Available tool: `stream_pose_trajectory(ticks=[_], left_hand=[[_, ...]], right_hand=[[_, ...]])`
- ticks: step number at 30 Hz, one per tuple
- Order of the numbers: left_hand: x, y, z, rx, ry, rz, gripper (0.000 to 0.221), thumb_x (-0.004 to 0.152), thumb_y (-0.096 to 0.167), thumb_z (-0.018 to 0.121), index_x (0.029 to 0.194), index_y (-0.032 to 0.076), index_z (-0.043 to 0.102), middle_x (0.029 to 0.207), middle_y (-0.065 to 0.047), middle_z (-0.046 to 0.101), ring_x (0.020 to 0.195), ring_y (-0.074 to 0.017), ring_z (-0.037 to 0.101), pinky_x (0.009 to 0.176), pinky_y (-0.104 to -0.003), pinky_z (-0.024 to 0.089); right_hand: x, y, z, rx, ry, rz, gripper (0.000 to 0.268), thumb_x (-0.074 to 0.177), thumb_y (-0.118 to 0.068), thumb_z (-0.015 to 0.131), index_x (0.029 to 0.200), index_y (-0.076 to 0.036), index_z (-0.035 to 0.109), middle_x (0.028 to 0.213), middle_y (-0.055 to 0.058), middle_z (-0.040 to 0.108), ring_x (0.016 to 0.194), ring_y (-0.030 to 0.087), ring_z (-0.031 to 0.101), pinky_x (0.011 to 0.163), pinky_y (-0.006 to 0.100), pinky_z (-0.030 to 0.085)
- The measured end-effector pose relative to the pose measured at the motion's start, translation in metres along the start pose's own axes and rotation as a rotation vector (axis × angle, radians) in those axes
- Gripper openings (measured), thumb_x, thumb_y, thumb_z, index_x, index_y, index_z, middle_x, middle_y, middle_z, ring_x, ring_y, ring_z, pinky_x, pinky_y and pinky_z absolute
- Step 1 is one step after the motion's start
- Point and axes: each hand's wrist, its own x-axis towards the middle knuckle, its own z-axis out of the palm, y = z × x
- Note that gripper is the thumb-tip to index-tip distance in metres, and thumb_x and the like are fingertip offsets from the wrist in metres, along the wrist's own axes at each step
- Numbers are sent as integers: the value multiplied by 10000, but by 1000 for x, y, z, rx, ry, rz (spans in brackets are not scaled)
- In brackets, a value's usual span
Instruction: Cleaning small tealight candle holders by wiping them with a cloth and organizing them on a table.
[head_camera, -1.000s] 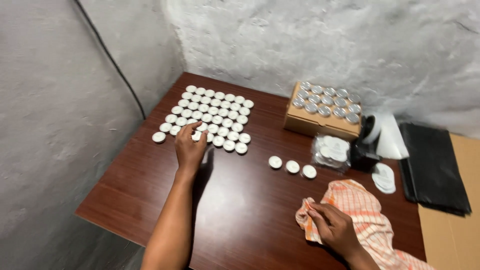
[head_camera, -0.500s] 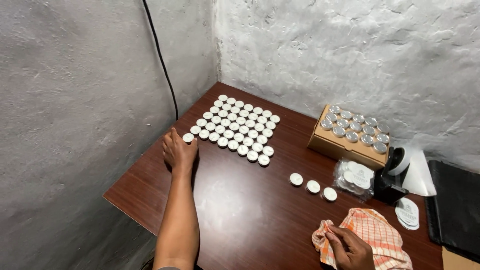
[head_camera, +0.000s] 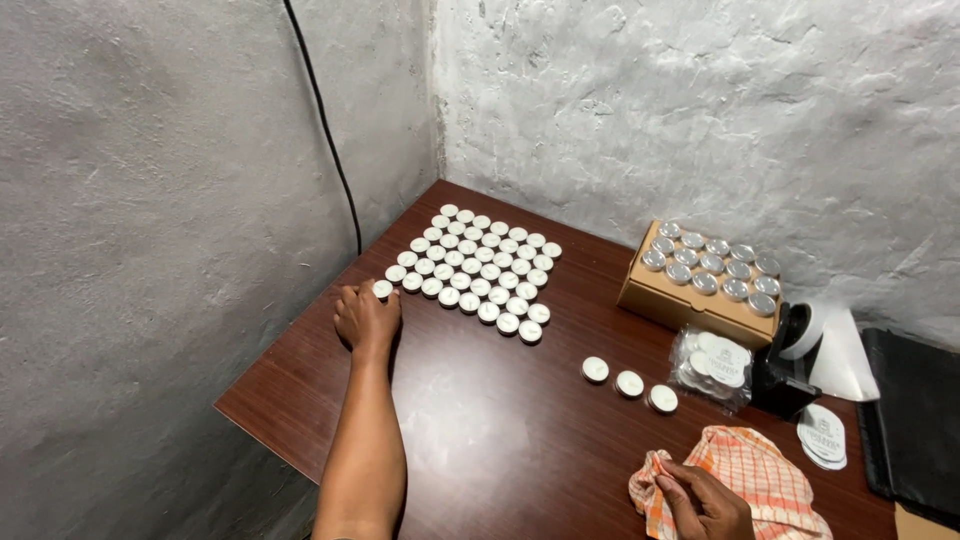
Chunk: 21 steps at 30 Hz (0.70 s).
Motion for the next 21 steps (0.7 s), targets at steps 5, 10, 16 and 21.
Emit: stream_pose_trajectory(ticks=[5,10,16,21], left_hand=[[-2,1,-8,-148,-17,18,517,837,353,790,1253,66,683,1240,-205,590,1148,-410,569,948,-529,478],[-13,22,-25,-316,-20,92,508,817,219,765,1277,35,652,1171,-184,582,1050,-356,602,874,-467,520],[-44,68,-38,-451,-78,206,524,819,235,732,1311,71,651,1262,-156,571,1163,-336,589,1014,-431,465],[-80,101,-26,-506,-145,513,503,813,228,793,1279,102,651,1203,-138,629,1117,-290,592,957,-447,490]], right_hand=[[4,14,-1,64,-20,-148,196,828,-181,771,990,-85,826,933,31,848,753,78,784,631,234,587],[8,31,0,104,-16,-351,223,841,-152,755,1041,-62,796,991,68,830,852,111,813,766,232,643],[9,30,-4,110,-43,-356,216,859,-125,737,1051,-40,784,1032,87,823,929,177,809,851,294,653],[12,24,-9,160,-38,-378,206,878,-120,726,1056,-33,781,1005,95,824,913,179,813,808,274,650]])
